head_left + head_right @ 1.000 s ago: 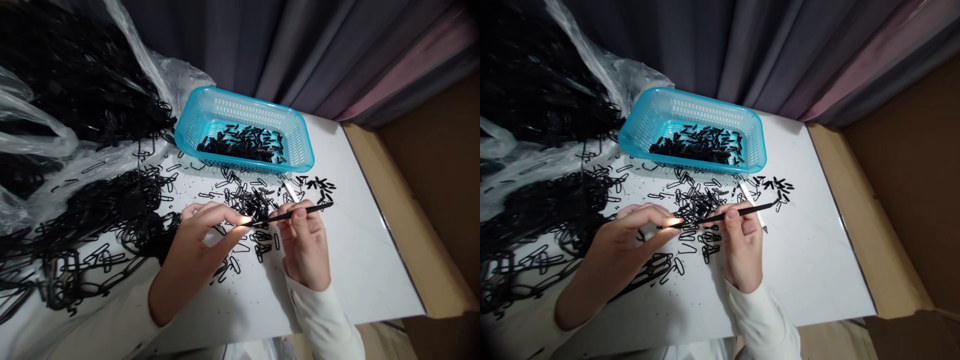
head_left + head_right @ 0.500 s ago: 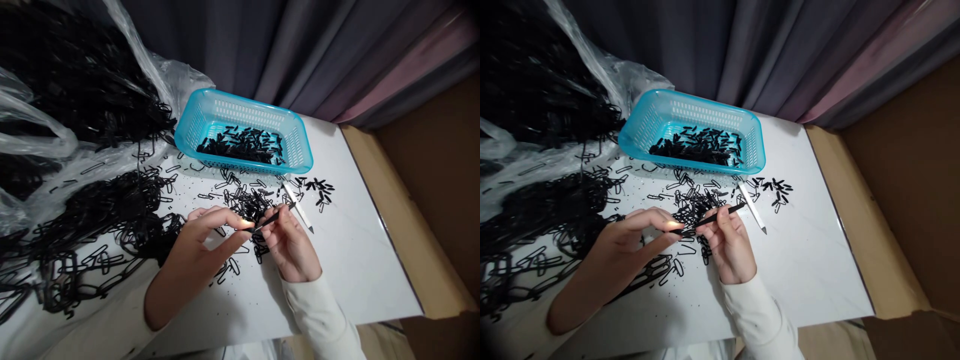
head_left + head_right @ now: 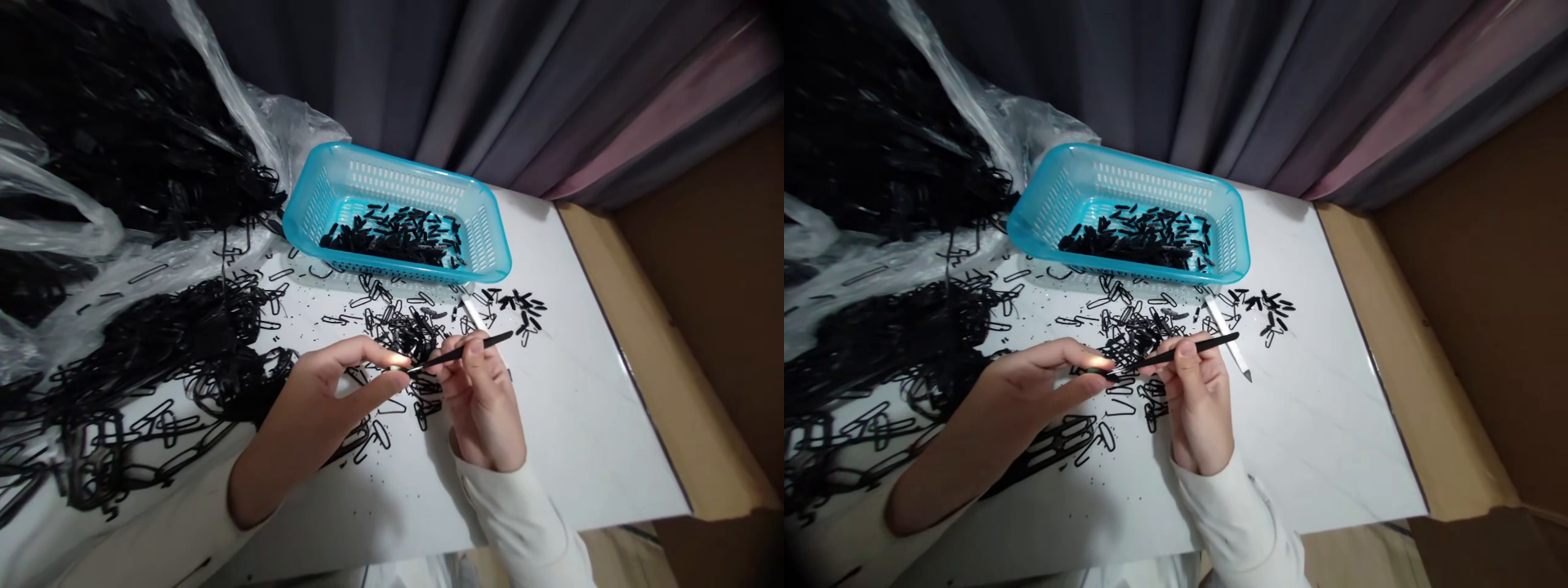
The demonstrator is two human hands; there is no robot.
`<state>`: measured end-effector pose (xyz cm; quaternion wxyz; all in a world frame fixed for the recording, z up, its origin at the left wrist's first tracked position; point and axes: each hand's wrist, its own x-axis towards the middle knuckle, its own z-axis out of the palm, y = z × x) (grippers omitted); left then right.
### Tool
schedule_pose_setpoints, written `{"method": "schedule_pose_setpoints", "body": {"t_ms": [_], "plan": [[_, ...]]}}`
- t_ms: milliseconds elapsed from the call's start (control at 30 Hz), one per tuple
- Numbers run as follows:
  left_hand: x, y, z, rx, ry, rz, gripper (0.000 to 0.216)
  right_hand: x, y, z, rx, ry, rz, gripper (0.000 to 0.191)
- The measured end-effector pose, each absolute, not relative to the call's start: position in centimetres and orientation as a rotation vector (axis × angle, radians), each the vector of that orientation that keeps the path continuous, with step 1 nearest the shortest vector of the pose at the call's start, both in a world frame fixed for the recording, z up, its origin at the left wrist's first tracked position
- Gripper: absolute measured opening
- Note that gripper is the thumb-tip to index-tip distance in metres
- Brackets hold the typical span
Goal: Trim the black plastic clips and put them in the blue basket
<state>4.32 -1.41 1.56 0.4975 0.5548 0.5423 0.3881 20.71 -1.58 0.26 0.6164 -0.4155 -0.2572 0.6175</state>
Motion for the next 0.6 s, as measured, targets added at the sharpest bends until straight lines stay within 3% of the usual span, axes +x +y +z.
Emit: {"method": "schedule_pose_setpoints", "body": {"t_ms": [600], "plan": [[4.48, -1.56, 1.43, 1.453, 1.303, 1.017, 0.006, 20.14, -1.13, 0.24, -0.981, -0.228, 1.655, 0.032]]}}
